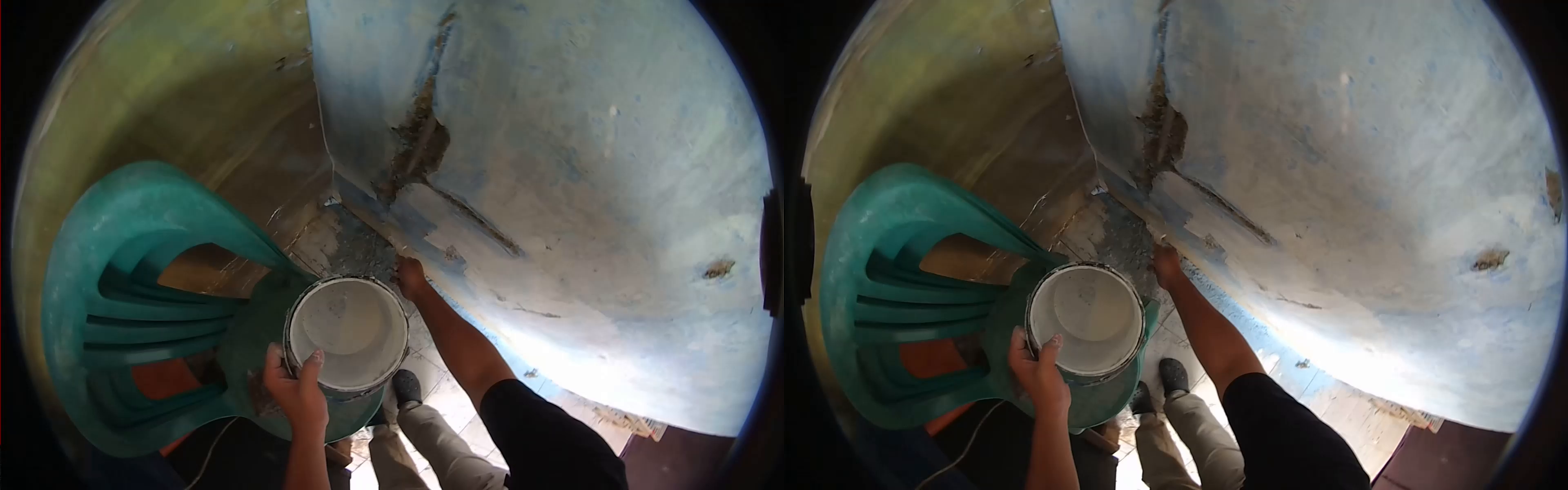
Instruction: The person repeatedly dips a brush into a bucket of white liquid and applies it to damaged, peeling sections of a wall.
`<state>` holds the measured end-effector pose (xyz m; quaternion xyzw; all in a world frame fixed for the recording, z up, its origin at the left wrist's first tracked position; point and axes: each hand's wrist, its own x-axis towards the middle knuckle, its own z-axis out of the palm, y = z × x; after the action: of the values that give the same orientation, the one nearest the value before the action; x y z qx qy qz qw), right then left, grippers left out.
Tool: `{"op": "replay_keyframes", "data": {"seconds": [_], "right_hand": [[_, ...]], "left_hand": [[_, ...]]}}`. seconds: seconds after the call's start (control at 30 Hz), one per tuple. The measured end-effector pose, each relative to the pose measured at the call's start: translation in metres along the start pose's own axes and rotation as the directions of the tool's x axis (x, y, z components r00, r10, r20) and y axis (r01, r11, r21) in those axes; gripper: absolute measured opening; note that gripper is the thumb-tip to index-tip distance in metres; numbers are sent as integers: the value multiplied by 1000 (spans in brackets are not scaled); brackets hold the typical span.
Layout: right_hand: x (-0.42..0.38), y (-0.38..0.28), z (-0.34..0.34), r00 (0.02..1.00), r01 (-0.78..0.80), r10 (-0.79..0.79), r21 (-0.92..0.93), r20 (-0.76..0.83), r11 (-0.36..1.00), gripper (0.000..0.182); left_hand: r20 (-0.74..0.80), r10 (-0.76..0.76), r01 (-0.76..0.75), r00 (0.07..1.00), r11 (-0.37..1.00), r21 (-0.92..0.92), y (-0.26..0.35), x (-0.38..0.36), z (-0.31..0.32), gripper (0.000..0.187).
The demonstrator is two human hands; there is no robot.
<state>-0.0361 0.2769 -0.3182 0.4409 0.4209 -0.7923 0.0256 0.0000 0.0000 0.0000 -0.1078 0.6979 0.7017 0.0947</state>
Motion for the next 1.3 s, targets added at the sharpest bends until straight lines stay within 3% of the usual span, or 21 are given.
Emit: {"op": "replay_keyframes", "data": {"seconds": [0.07, 0.1, 0.17, 0.2, 0.3, 0.33, 0.4, 0.47, 0.5, 0.57, 0.6, 0.67, 0.8, 0.87, 1.0, 1.07, 1.17, 1.3], "right_hand": [[-7, -8, 16, 996, 25, -12, 144, -91, 989, 13], [8, -26, -6, 991, 62, -53, 69, -124, 996, 13], [9, -15, 14, 975, 185, -166, 130, -144, 974, 12], [0, -4, 25, 979, 167, -147, 138, -141, 976, 12], [-17, 5, 24, 974, 173, -176, -29, -144, 984, 14], [-5, 19, 11, 927, 278, -344, -340, -149, 898, 16], [-2, 21, 2, 861, 343, -500, -619, -94, 707, 18], [-11, 4, 3, 709, 343, -699, -912, 93, 226, 22], [-4, 1, 1, 710, 339, -698, -915, 96, 220, 22], [19, -10, -1, 854, 211, -516, -949, 61, 236, 31], [23, -19, 3, 852, 212, -520, -950, 65, 229, 31], [28, -32, 10, 881, 46, -442, -902, -166, 429, 30], [-19, -41, 35, 808, 68, -556, -905, -198, 421, 29], [-33, -16, 32, 686, 180, -720, -935, -104, 306, 29], [2, 13, 11, 770, 162, -628, -921, -107, 355, 29], [29, 13, 1, 861, 58, -479, -902, -172, 428, 30], [61, 1, -8, 809, 147, -573, -899, -132, 414, 31], [32, -3, 8, 744, 190, -649, -882, -157, 432, 32]], "left_hand": [[-24, 15, -15, 1000, 1000, -4, 8, -6, 0, 20], [-22, -13, 11, 1000, 996, -89, -15, 3, 9, 20], [1, -29, 29, 1000, 999, -43, -10, 7, -4, 19], [-8, -35, 35, 999, 999, -25, -8, 7, -12, 19], [-71, -20, 14, 997, 996, -86, -19, 8, -14, 19], [-75, -10, 3, 997, 995, -95, -24, 9, -16, 19], [-85, -1, -8, 996, 994, -107, -26, 10, -20, 18], [-83, -23, 14, 996, 994, -107, -23, 10, -19, 19], [-84, -29, 19, 996, 993, -112, -26, 9, -20, 19], [-93, -18, 5, 995, 991, -136, -33, 10, -22, 19], [-95, -19, 5, 995, 990, -144, -35, 10, -23, 19], [-87, -11, 0, 996, 992, -127, -37, 10, -24, 15], [-165, -71, 52, 984, 992, -117, -37, 13, -24, 14], [-143, -87, 75, 986, 993, -87, -38, 14, -27, 18], [-118, -54, 48, 992, 997, -58, -39, 17, -30, 21], [-156, -55, 52, 986, 998, -28, -37, 18, -28, 21], [-173, -51, 49, 984, 999, -15, -40, 18, -29, 19], [-167, -78, 76, 983, 997, -15, -47, 18, -39, 20]]}}
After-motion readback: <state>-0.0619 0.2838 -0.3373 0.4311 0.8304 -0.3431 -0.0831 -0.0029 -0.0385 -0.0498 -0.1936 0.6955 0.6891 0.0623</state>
